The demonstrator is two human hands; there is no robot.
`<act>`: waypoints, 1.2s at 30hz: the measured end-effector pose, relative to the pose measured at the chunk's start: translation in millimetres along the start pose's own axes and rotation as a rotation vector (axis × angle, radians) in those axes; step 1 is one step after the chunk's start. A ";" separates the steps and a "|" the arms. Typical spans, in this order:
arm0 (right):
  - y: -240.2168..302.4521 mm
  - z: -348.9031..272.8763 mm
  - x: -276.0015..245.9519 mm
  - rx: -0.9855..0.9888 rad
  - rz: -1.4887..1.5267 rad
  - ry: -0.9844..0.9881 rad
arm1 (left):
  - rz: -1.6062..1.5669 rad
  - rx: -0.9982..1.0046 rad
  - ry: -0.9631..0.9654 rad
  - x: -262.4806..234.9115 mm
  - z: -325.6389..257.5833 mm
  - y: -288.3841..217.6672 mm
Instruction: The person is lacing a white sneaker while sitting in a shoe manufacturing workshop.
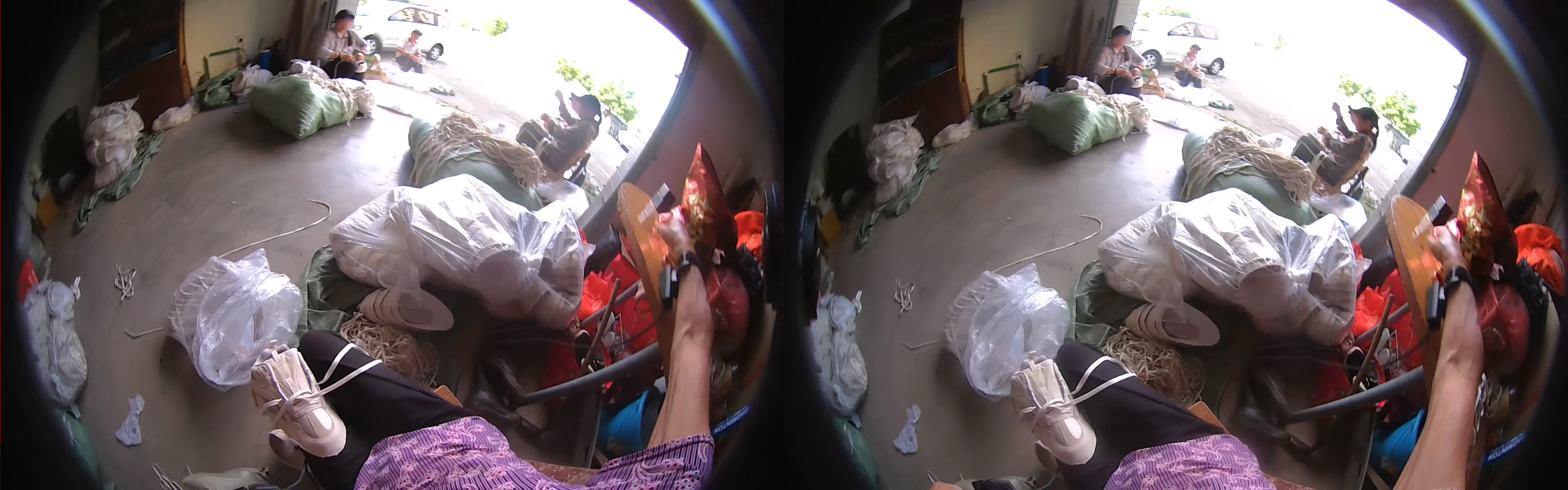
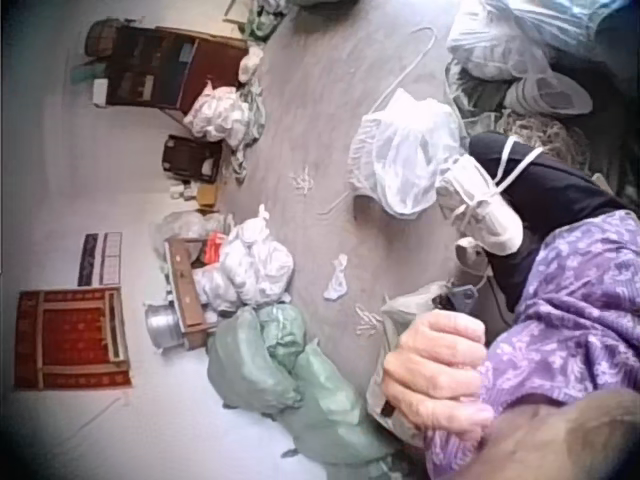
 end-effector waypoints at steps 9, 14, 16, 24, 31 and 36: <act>-135.4 -32.2 54.3 -0.572 -1.086 0.812 | 0.162 -0.079 0.003 17.4 9.7 2.3; 35.6 -29.8 15.0 -0.271 -0.866 0.723 | 0.174 -0.060 -0.036 11.9 -8.3 -9.4; 81.3 -38.1 1.4 -0.140 -0.777 0.692 | 0.156 -0.059 -0.024 6.9 -13.3 -8.4; 83.2 -60.7 16.8 -0.319 -0.748 0.640 | 0.154 -0.071 -0.023 2.4 -23.2 -5.7; 160.2 -82.7 1.8 0.148 -0.384 0.647 | 0.191 -0.102 -0.128 0.5 -33.6 9.9; 208.0 -115.8 -20.5 -0.021 -0.273 0.397 | 0.182 -0.123 -0.127 -0.8 -41.8 4.8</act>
Point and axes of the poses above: each hand's wrist, its own z-axis towards the middle knuckle, its own x-axis out of the palm, y = z × x, the point moved 3 cm from there along z, towards the middle knuckle, and after that the axes turned 5 degrees about z, right-handed, at the moved point
